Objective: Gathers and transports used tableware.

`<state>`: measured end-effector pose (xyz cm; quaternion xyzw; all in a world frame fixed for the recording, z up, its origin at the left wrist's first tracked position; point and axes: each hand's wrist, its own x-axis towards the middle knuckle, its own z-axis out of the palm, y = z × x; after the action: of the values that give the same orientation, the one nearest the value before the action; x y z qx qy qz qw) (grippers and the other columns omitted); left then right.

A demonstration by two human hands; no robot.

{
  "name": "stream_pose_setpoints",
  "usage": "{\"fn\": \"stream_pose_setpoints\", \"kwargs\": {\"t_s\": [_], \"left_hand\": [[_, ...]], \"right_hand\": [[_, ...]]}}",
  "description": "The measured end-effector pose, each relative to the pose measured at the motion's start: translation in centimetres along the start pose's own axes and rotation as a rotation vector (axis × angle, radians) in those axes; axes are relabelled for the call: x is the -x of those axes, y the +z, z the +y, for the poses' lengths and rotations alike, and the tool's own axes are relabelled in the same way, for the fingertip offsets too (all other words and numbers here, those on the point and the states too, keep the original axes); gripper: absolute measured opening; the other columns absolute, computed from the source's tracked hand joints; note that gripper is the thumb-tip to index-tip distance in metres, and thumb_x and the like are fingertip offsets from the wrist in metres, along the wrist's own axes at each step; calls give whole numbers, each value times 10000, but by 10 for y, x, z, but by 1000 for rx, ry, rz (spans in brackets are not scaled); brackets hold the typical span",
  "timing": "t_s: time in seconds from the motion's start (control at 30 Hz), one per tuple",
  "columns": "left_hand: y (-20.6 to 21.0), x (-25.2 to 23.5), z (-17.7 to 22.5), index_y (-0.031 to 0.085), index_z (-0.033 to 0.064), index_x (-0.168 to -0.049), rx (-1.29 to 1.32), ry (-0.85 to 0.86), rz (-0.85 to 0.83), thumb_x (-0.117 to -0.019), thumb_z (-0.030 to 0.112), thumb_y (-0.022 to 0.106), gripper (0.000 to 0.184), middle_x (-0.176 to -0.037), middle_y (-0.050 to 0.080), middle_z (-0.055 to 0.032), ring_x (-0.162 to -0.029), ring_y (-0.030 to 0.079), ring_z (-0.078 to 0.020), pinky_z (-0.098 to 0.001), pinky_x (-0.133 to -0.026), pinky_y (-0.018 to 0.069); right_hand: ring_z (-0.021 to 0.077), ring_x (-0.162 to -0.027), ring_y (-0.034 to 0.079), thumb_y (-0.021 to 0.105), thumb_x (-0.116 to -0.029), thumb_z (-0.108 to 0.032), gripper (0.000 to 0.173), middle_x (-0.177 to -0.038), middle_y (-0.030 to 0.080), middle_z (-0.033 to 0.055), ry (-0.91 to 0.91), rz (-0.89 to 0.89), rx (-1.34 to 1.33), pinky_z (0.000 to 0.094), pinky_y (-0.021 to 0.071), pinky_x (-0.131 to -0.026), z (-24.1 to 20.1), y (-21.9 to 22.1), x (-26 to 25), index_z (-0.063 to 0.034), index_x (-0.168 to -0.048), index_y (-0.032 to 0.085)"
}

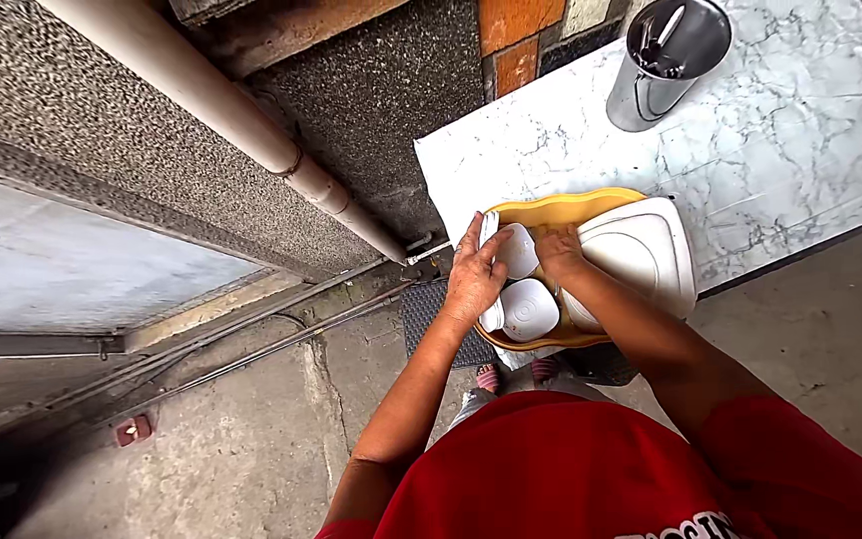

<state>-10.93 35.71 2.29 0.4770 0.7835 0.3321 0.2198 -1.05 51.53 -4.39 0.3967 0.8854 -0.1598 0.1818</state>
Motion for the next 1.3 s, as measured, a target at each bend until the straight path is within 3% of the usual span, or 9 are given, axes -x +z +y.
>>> {"fn": "stream_pose_setpoints", "kwargs": {"t_s": [0.17,0.33,0.5,0.67,0.77,0.9,1.0,1.13,1.3], "left_hand": [[2,3,-3,642,198,-1408,-6,26,19,-948,68,507,496,-1695,227,-159,-1536,292,-339,-541,-1188,321],[5,0,-7,661,195,-1382,1,45,45,-917,69,520,502,-1687,247,-158,-1513,329,-361,-585,-1146,356],[5,-3,-6,668,201,-1378,45,13,34,-926,80,524,490,-1680,262,-165,-1520,316,-353,-565,-1163,337],[7,-3,-6,685,206,-1358,44,-10,53,-909,94,515,493,-1666,297,-168,-1520,327,-335,-547,-1165,344],[7,1,-6,682,198,-1357,39,-4,45,-904,88,516,495,-1665,294,-172,-1519,321,-348,-567,-1161,340],[7,3,-7,673,199,-1370,37,11,44,-890,78,493,527,-1676,274,-162,-1532,304,-327,-543,-1181,332],[5,3,-3,678,198,-1361,47,-3,45,-894,75,492,517,-1672,284,-166,-1531,308,-324,-540,-1181,331],[3,4,0,669,184,-1371,38,-7,37,-896,55,495,522,-1682,259,-165,-1528,309,-336,-553,-1173,331],[3,1,0,661,176,-1380,24,1,28,-905,58,493,518,-1690,241,-161,-1544,280,-325,-546,-1200,299]], "right_hand": [[463,-1184,634,447,-1077,-101,331,-1231,666,277,-22,120,-97,619,488,-979,15,-37,16,13,-1355,584],[436,-1121,646,424,-1116,-305,443,-1165,666,296,47,187,-618,605,474,-976,42,-73,31,55,-1311,592],[46,-536,444,457,-1049,-40,374,-887,547,29,197,262,-1365,207,409,-496,72,-99,18,-28,-1420,417],[29,-541,497,393,-1064,-33,103,-832,556,1,168,517,-1822,169,466,-524,112,-184,-38,-49,-1129,472],[193,-929,685,349,-1118,-204,351,-1217,564,131,236,479,-2036,283,605,-775,135,-221,-73,-78,-1446,350],[352,-1351,502,457,-1087,-385,662,-1575,357,225,221,458,-1457,498,502,-1030,106,-206,-57,-107,-1621,181],[384,-1240,594,545,-1038,-235,487,-1386,546,289,-116,345,-711,531,508,-1019,75,-153,-7,58,-1420,473],[495,-1226,555,646,-970,-160,208,-1183,660,285,-265,-74,38,728,327,-1059,30,-65,24,-3,-1043,761],[550,-1437,337,572,-967,-11,294,-1416,517,351,-164,-208,340,754,35,-1188,6,5,4,103,-1222,666]]}}
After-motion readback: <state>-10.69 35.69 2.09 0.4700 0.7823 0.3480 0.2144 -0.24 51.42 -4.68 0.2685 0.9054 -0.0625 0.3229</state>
